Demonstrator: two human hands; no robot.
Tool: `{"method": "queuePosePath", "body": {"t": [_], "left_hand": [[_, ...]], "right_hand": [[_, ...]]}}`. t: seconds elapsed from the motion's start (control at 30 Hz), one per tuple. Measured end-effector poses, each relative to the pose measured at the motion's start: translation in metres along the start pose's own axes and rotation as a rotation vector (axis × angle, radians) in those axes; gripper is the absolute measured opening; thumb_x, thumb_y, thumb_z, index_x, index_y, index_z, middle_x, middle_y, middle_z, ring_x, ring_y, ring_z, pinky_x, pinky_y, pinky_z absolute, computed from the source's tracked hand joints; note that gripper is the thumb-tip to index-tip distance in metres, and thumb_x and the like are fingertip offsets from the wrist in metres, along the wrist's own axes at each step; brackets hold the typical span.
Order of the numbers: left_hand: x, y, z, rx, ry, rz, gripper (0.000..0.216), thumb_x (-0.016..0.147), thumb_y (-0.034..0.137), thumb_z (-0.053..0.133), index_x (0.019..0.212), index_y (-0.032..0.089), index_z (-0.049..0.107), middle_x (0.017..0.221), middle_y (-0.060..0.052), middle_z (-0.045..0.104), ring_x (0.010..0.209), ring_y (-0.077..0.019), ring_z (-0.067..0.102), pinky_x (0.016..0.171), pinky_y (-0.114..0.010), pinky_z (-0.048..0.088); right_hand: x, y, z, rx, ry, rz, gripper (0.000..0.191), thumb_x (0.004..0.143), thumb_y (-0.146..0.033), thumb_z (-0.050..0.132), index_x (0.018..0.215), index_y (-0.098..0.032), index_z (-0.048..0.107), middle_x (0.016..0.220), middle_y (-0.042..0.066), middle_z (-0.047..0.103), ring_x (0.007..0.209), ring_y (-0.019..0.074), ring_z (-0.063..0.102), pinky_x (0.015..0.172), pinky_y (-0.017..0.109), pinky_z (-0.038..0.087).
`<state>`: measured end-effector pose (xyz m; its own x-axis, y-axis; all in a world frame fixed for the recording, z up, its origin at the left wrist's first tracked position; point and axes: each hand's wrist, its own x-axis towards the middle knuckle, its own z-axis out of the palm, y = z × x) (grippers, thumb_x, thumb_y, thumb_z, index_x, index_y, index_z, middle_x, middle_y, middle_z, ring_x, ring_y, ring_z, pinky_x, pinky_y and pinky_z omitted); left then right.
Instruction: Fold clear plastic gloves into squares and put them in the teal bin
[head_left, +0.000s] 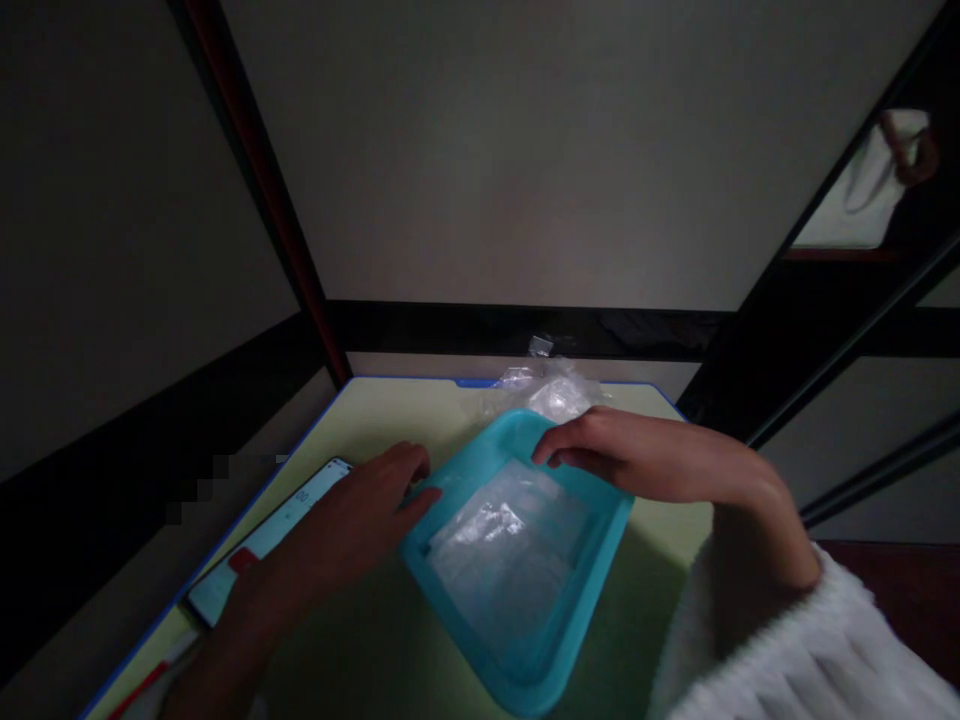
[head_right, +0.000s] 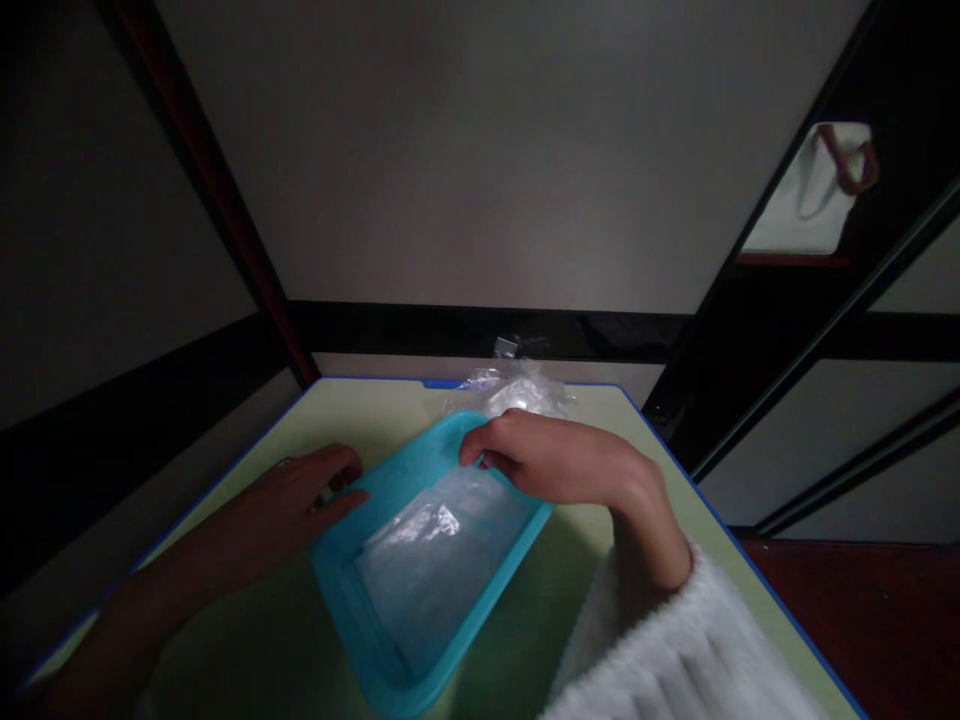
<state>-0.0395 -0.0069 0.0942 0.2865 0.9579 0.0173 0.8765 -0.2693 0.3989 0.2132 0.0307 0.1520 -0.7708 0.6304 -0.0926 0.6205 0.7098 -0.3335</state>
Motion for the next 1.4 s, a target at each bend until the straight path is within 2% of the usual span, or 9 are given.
{"method": "queuePosePath", "body": {"t": [0.1, 0.23, 0.4, 0.63, 0.83, 0.93, 1.03, 1.17, 1.4], "left_hand": [[0.001, 0.0, 0.004, -0.036, -0.071, -0.022, 0.025, 0.085, 0.036, 0.034, 0.077, 0.019, 0.051, 0.08, -0.004, 0.059, 0.076, -0.0219, 0.055, 0.067, -0.032, 0.039], [0.004, -0.005, 0.004, -0.108, -0.056, -0.006, 0.03, 0.084, 0.04, 0.031, 0.077, 0.019, 0.052, 0.08, -0.004, 0.06, 0.076, -0.0216, 0.056, 0.068, -0.032, 0.04], [0.013, -0.021, -0.014, -0.191, 0.09, -0.023, 0.033, 0.079, 0.045, 0.032, 0.067, 0.02, 0.049, 0.071, -0.001, 0.058, 0.069, -0.0198, 0.055, 0.065, -0.029, 0.041], [0.03, -0.039, -0.035, -0.144, 0.237, -0.231, 0.029, 0.07, 0.046, 0.032, 0.059, 0.021, 0.043, 0.058, 0.0, 0.051, 0.058, -0.0187, 0.053, 0.051, -0.027, 0.039], [0.048, -0.049, -0.036, -0.161, 0.326, -0.445, 0.022, 0.07, 0.032, 0.037, 0.051, 0.021, 0.038, 0.051, 0.002, 0.047, 0.052, -0.0171, 0.053, 0.048, -0.024, 0.038], [0.056, -0.06, -0.03, -0.131, 0.365, -0.49, 0.024, 0.071, 0.031, 0.039, 0.049, 0.022, 0.037, 0.05, 0.001, 0.048, 0.055, -0.0188, 0.055, 0.049, -0.025, 0.037], [0.06, -0.068, -0.024, -0.113, 0.377, -0.534, 0.024, 0.072, 0.031, 0.038, 0.05, 0.022, 0.038, 0.052, -0.002, 0.053, 0.058, -0.021, 0.058, 0.051, -0.026, 0.039], [0.062, -0.072, -0.021, -0.089, 0.393, -0.573, 0.026, 0.074, 0.032, 0.037, 0.05, 0.023, 0.039, 0.054, -0.004, 0.055, 0.061, -0.0234, 0.06, 0.053, -0.027, 0.039], [0.061, -0.074, -0.02, -0.096, 0.395, -0.59, 0.026, 0.075, 0.033, 0.038, 0.052, 0.022, 0.042, 0.056, -0.006, 0.06, 0.063, -0.0244, 0.062, 0.052, -0.027, 0.04]], "right_hand": [[-0.012, 0.005, -0.006, 0.038, 0.071, 0.032, 0.029, 0.085, -0.011, 0.041, 0.105, -0.016, 0.062, 0.099, 0.006, 0.065, 0.089, 0.0183, 0.061, 0.076, 0.028, 0.047], [-0.021, 0.008, -0.011, 0.088, 0.136, 0.049, 0.029, 0.087, -0.019, 0.04, 0.108, -0.014, 0.06, 0.104, 0.008, 0.064, 0.093, 0.0184, 0.06, 0.081, 0.03, 0.047], [-0.031, 0.016, -0.015, 0.113, 0.218, 0.066, 0.032, 0.087, -0.027, 0.041, 0.111, -0.015, 0.058, 0.109, 0.008, 0.064, 0.096, 0.0197, 0.06, 0.082, 0.032, 0.049], [-0.045, 0.036, -0.018, 0.109, 0.467, 0.066, 0.03, 0.089, -0.032, 0.042, 0.112, -0.021, 0.056, 0.118, 0.006, 0.059, 0.104, 0.0202, 0.057, 0.085, 0.034, 0.048], [-0.023, 0.051, -0.011, 0.08, 0.309, 0.103, 0.029, 0.086, -0.026, 0.042, 0.108, -0.017, 0.059, 0.108, 0.008, 0.064, 0.098, 0.0211, 0.06, 0.083, 0.035, 0.049], [-0.002, 0.067, 0.003, 0.054, 0.192, 0.202, 0.034, 0.085, -0.016, 0.039, 0.115, -0.015, 0.056, 0.117, 0.01, 0.06, 0.103, 0.0206, 0.058, 0.087, 0.035, 0.047], [0.018, 0.082, 0.02, -0.061, 0.107, 0.288, 0.046, 0.08, -0.009, 0.045, 0.125, -0.016, 0.048, 0.13, 0.011, 0.051, 0.118, 0.0224, 0.048, 0.1, 0.038, 0.036], [0.036, 0.091, 0.039, -0.074, 0.09, 0.291, 0.056, 0.075, -0.005, 0.049, 0.13, -0.014, 0.044, 0.131, 0.014, 0.049, 0.12, 0.0233, 0.046, 0.102, 0.038, 0.035], [0.045, 0.096, 0.05, -0.064, 0.175, 0.25, 0.047, 0.074, -0.006, 0.051, 0.121, -0.013, 0.054, 0.123, 0.017, 0.055, 0.113, 0.0266, 0.052, 0.097, 0.042, 0.04]]}}
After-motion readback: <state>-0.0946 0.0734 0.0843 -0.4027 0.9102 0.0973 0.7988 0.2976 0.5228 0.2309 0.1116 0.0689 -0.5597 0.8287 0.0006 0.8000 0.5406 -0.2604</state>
